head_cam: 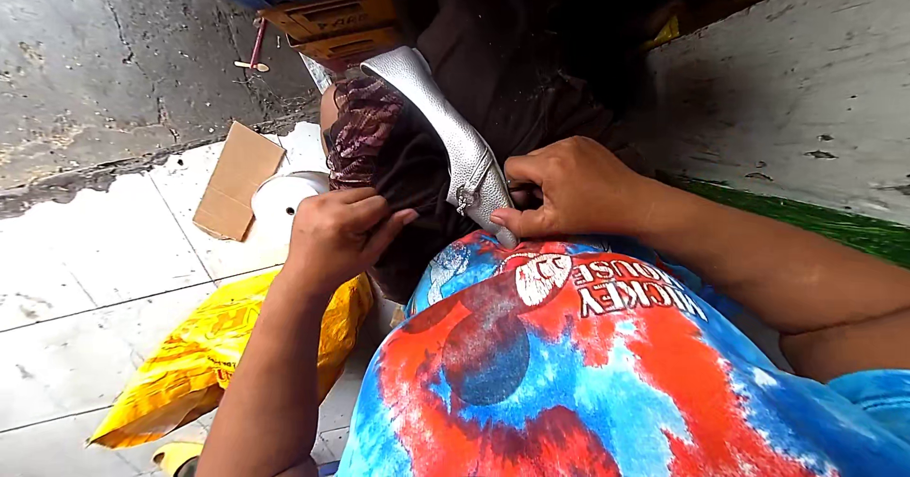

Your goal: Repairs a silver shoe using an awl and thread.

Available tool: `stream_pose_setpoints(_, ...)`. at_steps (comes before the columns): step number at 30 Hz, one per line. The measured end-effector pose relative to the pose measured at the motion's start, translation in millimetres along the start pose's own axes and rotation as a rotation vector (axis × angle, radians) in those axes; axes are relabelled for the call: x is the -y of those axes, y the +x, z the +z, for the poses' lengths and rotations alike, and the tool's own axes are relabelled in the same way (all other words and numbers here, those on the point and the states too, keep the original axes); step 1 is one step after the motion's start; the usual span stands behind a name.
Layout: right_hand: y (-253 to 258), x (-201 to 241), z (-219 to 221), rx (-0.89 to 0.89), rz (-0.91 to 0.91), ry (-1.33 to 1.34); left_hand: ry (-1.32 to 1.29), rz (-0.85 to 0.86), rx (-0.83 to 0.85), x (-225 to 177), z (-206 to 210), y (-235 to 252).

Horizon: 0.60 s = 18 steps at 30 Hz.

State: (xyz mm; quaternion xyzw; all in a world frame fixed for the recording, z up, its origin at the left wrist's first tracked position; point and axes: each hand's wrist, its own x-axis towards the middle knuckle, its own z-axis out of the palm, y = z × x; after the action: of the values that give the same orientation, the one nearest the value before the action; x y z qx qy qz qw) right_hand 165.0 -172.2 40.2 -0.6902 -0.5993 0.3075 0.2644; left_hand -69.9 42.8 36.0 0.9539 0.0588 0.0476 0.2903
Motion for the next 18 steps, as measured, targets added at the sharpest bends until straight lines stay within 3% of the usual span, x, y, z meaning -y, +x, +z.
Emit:
stream_pose_setpoints(5, 2.8, -0.3, 0.6, 0.009, -0.02, -0.008, -0.087, -0.036, -0.036, 15.0, -2.1, -13.2)
stream_pose_setpoints(10, -10.9, -5.4, -22.6, -0.153, 0.006, 0.152, -0.681, -0.447, -0.161, 43.4, -26.6, -60.4)
stream_pose_setpoints(12, -17.8, -13.3, -42.4, -0.318, 0.032, 0.197, -0.412, -0.746, -0.243, 46.8, -48.9, -84.6)
stream_pose_setpoints(14, -22.1, -27.3, -54.8, -0.536, 0.07, 0.271, 0.01, -0.969, -0.128, 32.5, -71.7, -80.7)
stream_pose_setpoints(16, -20.6, -38.9, -50.3, -0.75, 0.162, 0.467, 0.121, -0.888, -0.129, 1.9, -81.1, -56.9)
stream_pose_setpoints(18, -18.1, -41.1, -35.2, -0.808, 0.287, 0.658, -0.061, -0.715, -0.192, -35.4, -70.2, -21.1)
